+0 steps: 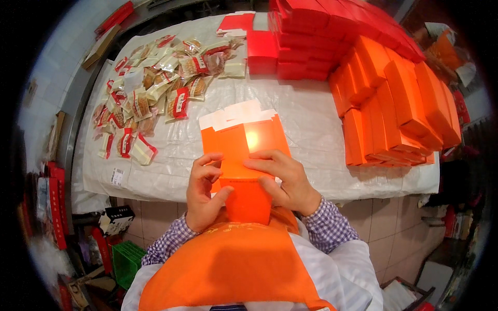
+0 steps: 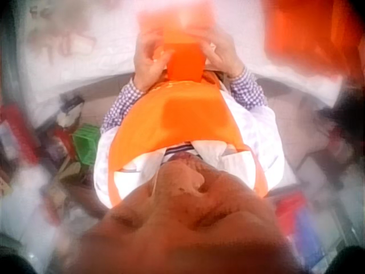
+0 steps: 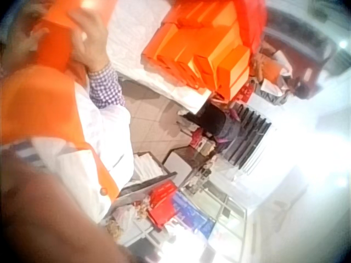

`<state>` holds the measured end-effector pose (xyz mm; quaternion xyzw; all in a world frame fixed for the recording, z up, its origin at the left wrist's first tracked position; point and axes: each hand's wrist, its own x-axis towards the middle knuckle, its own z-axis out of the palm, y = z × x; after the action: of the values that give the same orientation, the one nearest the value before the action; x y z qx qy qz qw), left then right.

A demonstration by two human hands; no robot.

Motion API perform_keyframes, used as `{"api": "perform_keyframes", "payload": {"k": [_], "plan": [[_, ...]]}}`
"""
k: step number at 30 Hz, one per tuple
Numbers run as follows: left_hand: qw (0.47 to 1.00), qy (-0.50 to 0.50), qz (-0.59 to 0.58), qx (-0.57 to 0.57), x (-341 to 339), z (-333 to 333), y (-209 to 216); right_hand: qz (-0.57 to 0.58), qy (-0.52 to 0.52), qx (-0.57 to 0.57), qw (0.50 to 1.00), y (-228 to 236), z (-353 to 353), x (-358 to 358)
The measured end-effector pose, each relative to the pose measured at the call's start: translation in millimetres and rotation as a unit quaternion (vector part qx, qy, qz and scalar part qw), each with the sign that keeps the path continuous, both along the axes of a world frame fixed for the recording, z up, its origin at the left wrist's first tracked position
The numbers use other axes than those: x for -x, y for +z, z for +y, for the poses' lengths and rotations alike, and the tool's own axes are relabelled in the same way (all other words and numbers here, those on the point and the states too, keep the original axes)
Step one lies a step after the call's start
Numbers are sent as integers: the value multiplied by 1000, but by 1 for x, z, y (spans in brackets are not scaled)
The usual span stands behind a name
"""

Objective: The person folds flat orange cardboard sheets into small rectangular boxes by hand. They place a small, individually wrapped item into each box and then fold the flaps to close it. The completed boxes are stacked on the table.

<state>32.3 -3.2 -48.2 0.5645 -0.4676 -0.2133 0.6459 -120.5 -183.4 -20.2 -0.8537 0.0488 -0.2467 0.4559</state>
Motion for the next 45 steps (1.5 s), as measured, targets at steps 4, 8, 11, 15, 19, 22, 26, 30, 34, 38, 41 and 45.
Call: {"api": "perform_keyframes", "payload": {"k": [4,8,11,15,19,22,26,30,34,38,41,45], "plan": [[990,-1,-141,-20,-9,2,0,22,25,37,999,3,-4,-1],[989,25,-143,-26,-5,-1,-3,67,33,108,991,10,-5,-3],[972,138,-188,-18,-1,-3,3,65,-67,60,994,4,-21,-1],[946,180,-269,29,-11,22,-9,-159,-278,-162,934,-13,-40,-19],[988,54,-114,-84,-9,23,-1,-227,-220,-428,847,-29,-21,-44],[982,77,52,-166,-16,34,-58,-24,-179,-331,926,-53,19,-46],[937,168,299,63,-23,20,-29,114,2,-347,931,-52,61,-43],[946,166,274,59,-47,31,-36,48,-41,-254,965,-58,38,-54],[903,143,404,39,-50,36,-34,11,-29,-259,965,-34,25,-68],[877,155,451,55,-53,37,-38,-27,-76,-170,982,-31,32,-69],[862,146,480,69,-57,39,-38,-13,-69,-126,990,-29,36,-67],[852,115,506,68,-58,39,-34,-45,-49,-107,992,-33,36,-68]]}}
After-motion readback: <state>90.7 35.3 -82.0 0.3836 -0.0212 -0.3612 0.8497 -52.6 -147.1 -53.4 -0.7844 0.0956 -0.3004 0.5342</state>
